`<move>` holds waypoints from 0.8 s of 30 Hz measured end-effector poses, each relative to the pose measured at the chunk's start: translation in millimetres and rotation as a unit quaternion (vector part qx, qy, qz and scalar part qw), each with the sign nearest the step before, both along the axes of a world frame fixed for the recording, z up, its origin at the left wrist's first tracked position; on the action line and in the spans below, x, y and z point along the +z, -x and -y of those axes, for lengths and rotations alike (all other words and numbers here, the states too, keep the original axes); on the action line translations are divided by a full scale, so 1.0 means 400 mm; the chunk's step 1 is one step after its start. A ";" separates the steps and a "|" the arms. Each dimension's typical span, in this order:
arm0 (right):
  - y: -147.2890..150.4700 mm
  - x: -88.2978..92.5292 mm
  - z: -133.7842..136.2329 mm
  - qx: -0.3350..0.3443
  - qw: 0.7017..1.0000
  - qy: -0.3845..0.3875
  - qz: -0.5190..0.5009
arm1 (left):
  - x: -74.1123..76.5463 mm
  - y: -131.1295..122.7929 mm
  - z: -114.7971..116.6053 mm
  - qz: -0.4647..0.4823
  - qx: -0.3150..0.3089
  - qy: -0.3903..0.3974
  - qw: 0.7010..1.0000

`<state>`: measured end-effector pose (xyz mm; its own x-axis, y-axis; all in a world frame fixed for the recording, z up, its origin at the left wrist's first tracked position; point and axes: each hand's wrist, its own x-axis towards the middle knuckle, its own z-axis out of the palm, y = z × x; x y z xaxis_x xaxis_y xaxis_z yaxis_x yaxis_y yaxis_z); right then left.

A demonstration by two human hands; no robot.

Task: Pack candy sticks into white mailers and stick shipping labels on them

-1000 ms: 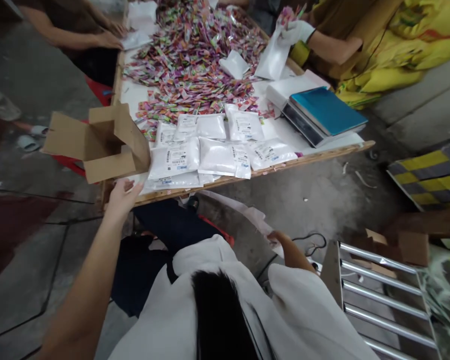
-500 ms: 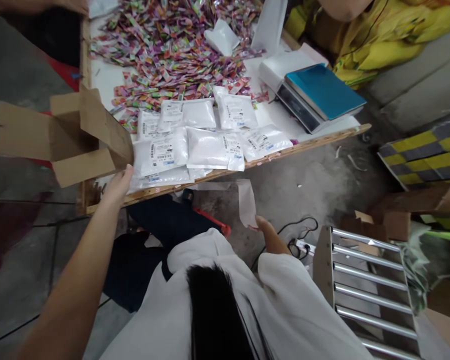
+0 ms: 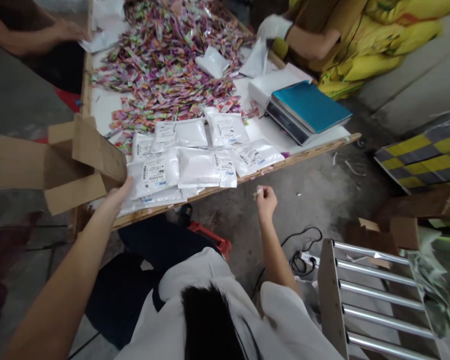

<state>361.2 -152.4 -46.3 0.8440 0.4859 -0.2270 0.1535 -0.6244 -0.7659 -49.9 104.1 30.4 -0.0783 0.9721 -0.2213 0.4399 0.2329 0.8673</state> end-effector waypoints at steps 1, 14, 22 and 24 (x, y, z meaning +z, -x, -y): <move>-0.022 0.049 -0.042 0.003 0.997 -0.063 0.050 | 0.008 -0.008 0.003 0.003 0.012 0.021 1.000; 0.104 0.173 -0.301 0.136 0.990 0.014 0.030 | 0.090 -0.042 0.100 0.250 0.008 0.248 0.936; 0.089 0.194 -0.268 0.165 0.968 -0.053 -0.182 | 0.068 -0.004 0.145 0.291 0.017 0.193 0.937; 0.052 0.226 -0.242 0.168 0.961 -0.120 -0.185 | 0.059 0.008 0.147 0.297 0.031 0.182 0.937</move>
